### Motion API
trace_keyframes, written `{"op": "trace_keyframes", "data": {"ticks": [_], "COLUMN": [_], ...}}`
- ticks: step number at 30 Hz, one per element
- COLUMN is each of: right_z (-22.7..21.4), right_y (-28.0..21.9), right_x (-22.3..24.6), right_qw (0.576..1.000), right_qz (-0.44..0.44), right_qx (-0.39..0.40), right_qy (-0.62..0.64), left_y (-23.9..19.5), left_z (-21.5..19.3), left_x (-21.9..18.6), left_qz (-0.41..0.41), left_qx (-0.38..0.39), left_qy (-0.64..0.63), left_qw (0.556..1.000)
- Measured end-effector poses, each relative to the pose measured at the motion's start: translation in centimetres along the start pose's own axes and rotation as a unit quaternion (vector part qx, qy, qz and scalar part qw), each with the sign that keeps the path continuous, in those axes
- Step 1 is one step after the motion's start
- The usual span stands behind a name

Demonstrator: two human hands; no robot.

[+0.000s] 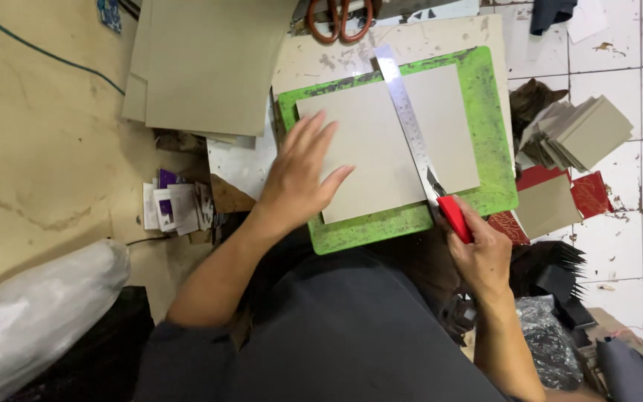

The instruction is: Cutting cardboard sheets using a utility knife and a metal ruler on a cutting mat

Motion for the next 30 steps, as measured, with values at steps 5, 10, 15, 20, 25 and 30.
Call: {"op": "trace_keyframes", "data": {"ticks": [5,10,15,20,25,30], "right_z": [0.6,1.5,1.2,4.5,7.5,8.2], "right_y": [-0.8,-1.0,-0.2,-1.6,-1.8,-1.4], "right_x": [-0.9,-1.2,0.5,-2.0,-0.3,1.7], "right_qw": [1.0,1.0,0.994,0.981,0.971,0.974], "right_qz": [0.004,0.002,-0.094,-0.143,-0.155,-0.218], "right_qx": [0.003,-0.004,-0.018,-0.005,-0.009,0.007], "right_qy": [0.009,0.021,0.062,0.131,0.183,0.068], "left_y": [5.3,6.5,6.8,7.2,7.4,7.8], "left_z": [2.8,2.5,3.7,3.4,2.7,2.7], "left_x": [1.0,0.5,1.1,1.0,0.9,1.0], "left_qz": [0.06,0.051,0.028,0.014,-0.007,-0.013], "left_qx": [0.117,0.202,0.214,0.223,0.236,0.247], "left_qy": [0.098,0.14,0.172,0.173,0.155,0.163], "left_qw": [0.986,0.968,0.961,0.959,0.959,0.955]}}
Point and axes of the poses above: each hand's wrist, its own y-axis towards the middle knuckle, its own z-axis out of the palm, x = y × z, the point moved 2 cm from there along y, towards the middle knuckle, and after that the axes turned 14 degrees about x, right-handed, at the moved point
